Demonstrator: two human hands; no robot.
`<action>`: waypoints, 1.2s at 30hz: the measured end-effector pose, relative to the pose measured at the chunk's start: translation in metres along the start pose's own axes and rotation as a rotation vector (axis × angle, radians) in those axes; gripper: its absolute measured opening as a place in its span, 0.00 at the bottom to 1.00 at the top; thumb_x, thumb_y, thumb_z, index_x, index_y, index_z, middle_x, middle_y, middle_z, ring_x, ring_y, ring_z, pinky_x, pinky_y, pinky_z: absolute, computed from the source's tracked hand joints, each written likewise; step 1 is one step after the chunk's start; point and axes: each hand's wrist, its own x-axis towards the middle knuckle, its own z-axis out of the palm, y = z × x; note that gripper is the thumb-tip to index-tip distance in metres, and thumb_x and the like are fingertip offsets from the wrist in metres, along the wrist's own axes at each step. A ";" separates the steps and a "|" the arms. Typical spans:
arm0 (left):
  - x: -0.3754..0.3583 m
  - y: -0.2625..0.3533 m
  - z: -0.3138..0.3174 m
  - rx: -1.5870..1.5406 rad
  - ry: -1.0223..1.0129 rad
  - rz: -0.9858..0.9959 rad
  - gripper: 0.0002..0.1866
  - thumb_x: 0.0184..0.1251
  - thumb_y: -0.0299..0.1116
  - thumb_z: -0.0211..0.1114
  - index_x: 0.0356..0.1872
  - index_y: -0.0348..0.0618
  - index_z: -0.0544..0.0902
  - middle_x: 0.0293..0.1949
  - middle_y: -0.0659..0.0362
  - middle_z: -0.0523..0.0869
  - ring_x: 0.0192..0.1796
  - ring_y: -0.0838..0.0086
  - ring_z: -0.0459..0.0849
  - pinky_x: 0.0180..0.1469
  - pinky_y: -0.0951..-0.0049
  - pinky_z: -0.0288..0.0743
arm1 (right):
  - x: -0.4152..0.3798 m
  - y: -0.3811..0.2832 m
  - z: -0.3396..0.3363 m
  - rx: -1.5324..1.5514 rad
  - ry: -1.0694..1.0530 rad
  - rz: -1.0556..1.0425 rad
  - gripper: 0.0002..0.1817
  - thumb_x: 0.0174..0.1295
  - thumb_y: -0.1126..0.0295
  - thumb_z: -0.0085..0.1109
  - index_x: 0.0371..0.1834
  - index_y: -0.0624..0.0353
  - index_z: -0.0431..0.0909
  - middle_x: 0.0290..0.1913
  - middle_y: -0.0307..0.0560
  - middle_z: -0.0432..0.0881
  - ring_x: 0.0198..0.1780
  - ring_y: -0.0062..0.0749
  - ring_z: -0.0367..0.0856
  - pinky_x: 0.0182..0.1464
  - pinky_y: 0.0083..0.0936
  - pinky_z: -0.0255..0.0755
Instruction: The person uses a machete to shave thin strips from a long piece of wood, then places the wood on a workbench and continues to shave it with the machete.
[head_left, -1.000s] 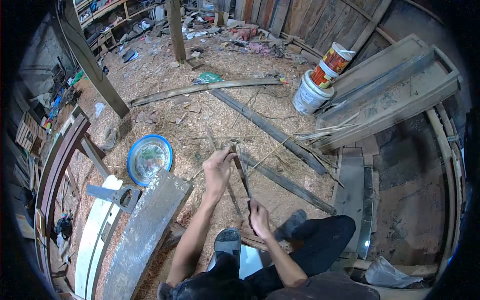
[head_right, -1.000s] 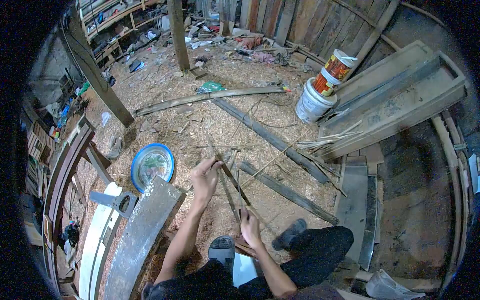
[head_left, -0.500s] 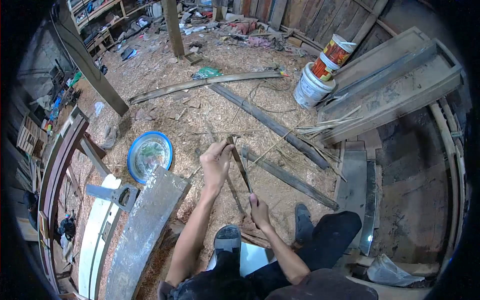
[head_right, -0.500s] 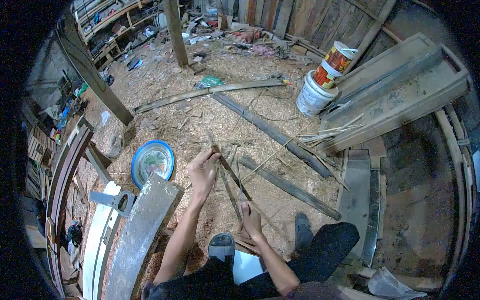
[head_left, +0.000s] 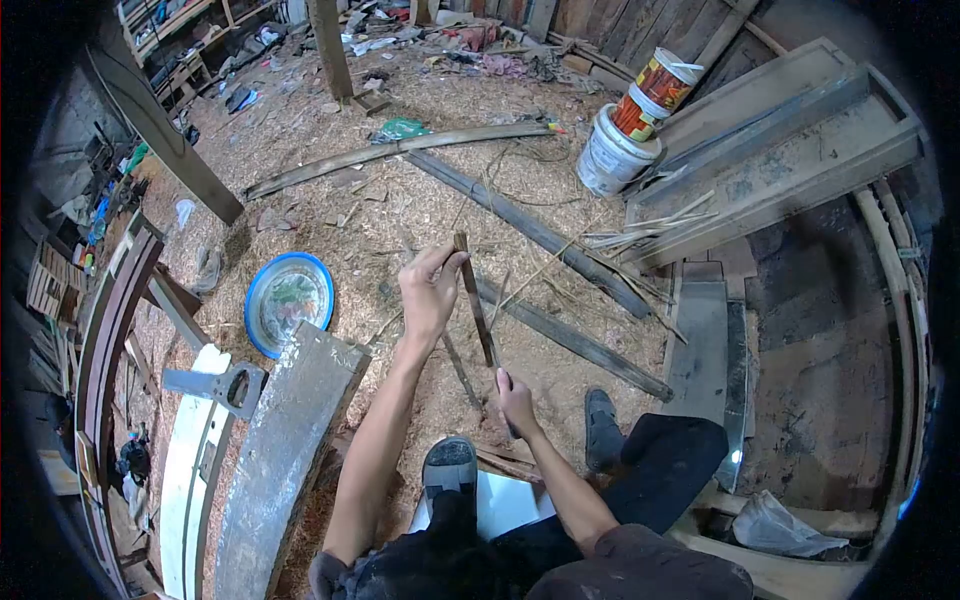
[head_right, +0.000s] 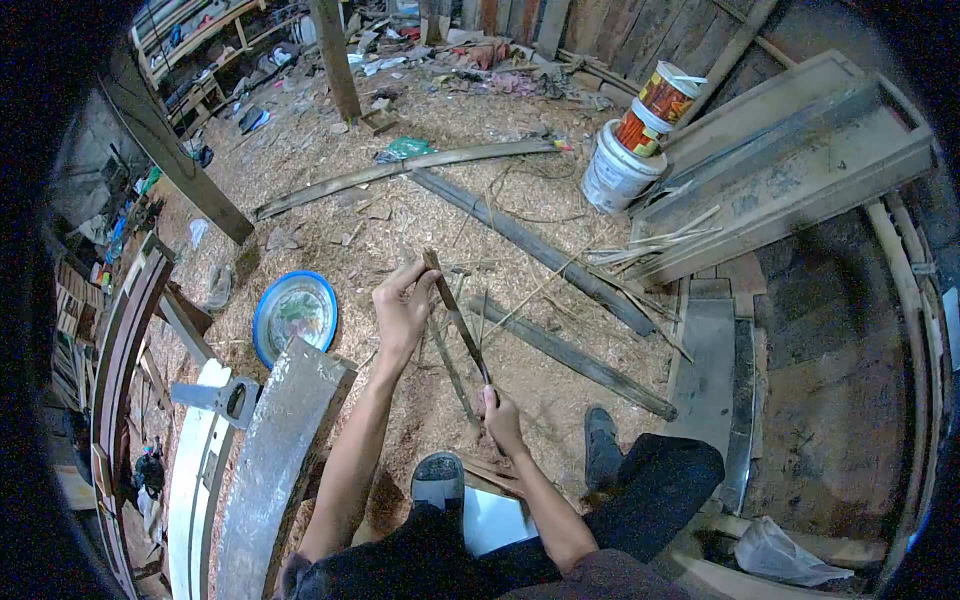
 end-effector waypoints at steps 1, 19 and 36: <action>0.003 0.000 0.000 0.012 0.019 0.047 0.10 0.67 0.18 0.73 0.48 0.34 0.93 0.40 0.47 0.93 0.38 0.61 0.92 0.42 0.65 0.82 | 0.003 -0.009 -0.005 -0.001 -0.051 0.071 0.30 0.84 0.45 0.47 0.34 0.61 0.80 0.24 0.46 0.77 0.30 0.39 0.80 0.37 0.42 0.71; 0.000 0.006 -0.026 0.012 0.002 -0.145 0.10 0.72 0.23 0.72 0.50 0.33 0.92 0.43 0.49 0.94 0.44 0.68 0.91 0.47 0.69 0.80 | -0.023 -0.003 0.003 -0.006 -0.009 0.085 0.30 0.84 0.45 0.49 0.38 0.65 0.81 0.24 0.50 0.80 0.25 0.37 0.85 0.32 0.38 0.76; -0.058 0.055 -0.224 -0.230 0.940 -0.350 0.13 0.82 0.29 0.67 0.58 0.29 0.87 0.47 0.56 0.92 0.47 0.78 0.88 0.50 0.74 0.84 | -0.073 -0.193 0.059 -0.033 -0.207 -0.450 0.29 0.78 0.42 0.62 0.45 0.64 0.82 0.28 0.49 0.80 0.31 0.34 0.79 0.37 0.35 0.73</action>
